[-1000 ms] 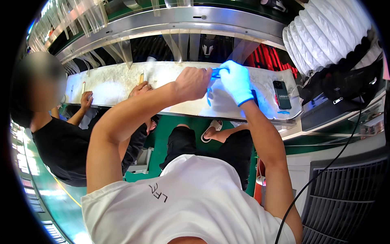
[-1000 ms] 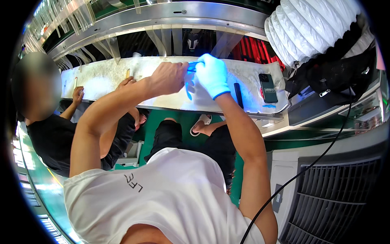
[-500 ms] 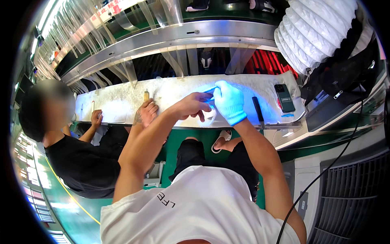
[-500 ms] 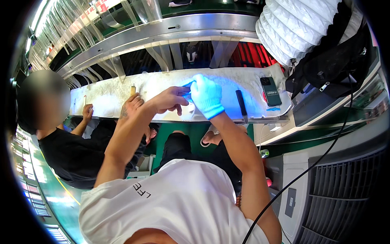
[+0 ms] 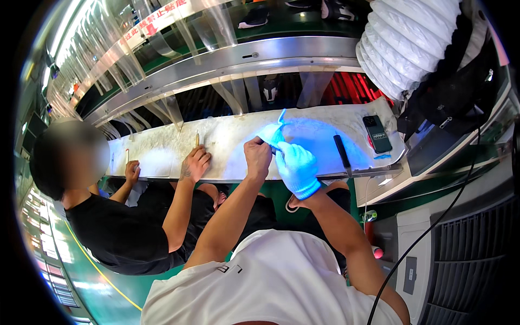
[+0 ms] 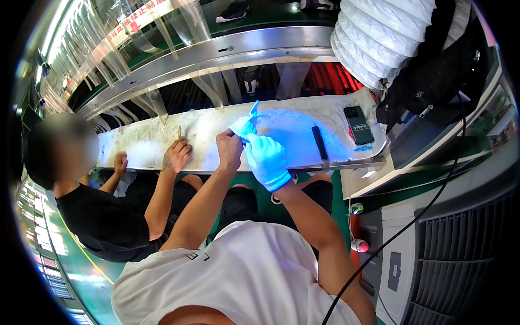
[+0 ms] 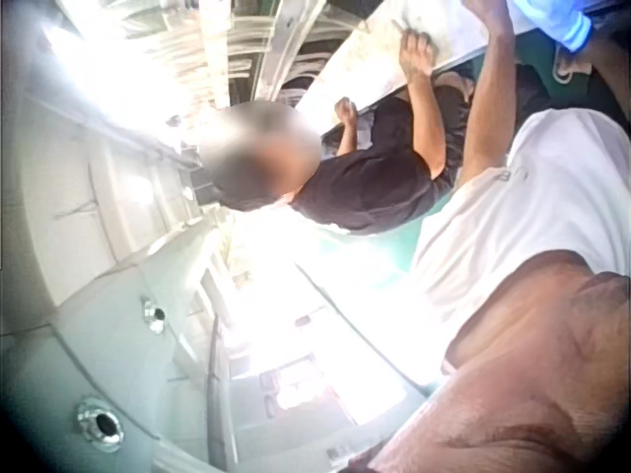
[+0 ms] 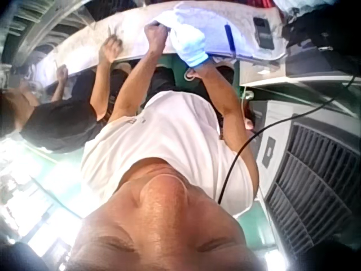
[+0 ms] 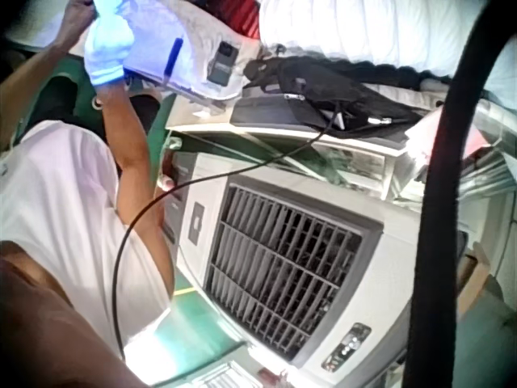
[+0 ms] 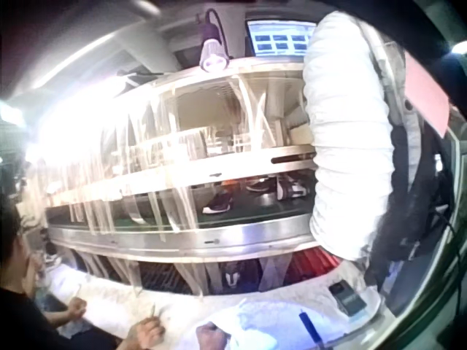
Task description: The person puts on blue gloves and cleans a white and green sneaker using a small black tool. They wipe the shoe's surface and sole, then place it on a shelf. The person then picks up a second sneaker and begins cleaning it with the same tool.
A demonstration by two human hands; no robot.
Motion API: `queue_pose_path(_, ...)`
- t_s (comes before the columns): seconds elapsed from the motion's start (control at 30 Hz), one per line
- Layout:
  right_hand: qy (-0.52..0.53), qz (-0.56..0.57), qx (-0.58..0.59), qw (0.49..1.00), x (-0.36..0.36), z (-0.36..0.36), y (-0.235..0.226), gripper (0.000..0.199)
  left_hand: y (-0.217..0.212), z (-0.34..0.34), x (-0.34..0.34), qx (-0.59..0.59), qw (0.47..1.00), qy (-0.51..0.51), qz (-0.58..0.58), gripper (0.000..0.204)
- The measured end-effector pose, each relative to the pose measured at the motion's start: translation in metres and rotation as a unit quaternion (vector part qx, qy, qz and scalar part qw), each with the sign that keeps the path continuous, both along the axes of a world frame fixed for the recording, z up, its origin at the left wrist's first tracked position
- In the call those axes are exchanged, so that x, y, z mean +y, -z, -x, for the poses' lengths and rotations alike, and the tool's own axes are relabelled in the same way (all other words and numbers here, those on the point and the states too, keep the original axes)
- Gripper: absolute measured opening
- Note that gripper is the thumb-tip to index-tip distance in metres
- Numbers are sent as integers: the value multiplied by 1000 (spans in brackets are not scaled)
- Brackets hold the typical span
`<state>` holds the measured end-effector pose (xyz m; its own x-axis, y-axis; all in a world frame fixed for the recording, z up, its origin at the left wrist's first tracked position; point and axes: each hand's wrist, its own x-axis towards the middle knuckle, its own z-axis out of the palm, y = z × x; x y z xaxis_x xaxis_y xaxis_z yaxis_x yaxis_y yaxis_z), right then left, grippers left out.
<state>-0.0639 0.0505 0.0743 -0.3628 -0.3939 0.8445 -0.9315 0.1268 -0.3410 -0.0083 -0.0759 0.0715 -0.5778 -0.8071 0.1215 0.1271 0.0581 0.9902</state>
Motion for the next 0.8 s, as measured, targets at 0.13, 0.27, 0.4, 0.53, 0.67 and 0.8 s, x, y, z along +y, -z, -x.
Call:
queue_pose_path(0.13,34,21,-137,990,-9,1,24,24,4,-11,29,-56,996,64,0,26)
queue_pose_path(0.27,38,32,-285,957,-25,5,28,32,25,-1,35,52,997,43,-24,24)
queue_pose_path(0.4,38,64,-386,919,-40,30,23,27,22,-2,33,75,994,-26,-77,19)
queue_pose_path(0.53,83,-183,-255,946,-46,24,29,17,13,5,8,249,963,-25,-95,22)
queue_pose_path(0.67,60,-246,-214,943,-34,-8,57,17,32,0,5,204,948,1,-243,37)
queue_pose_path(0.8,-36,-330,-187,925,-1,-37,83,23,16,-33,13,237,893,163,-347,39)
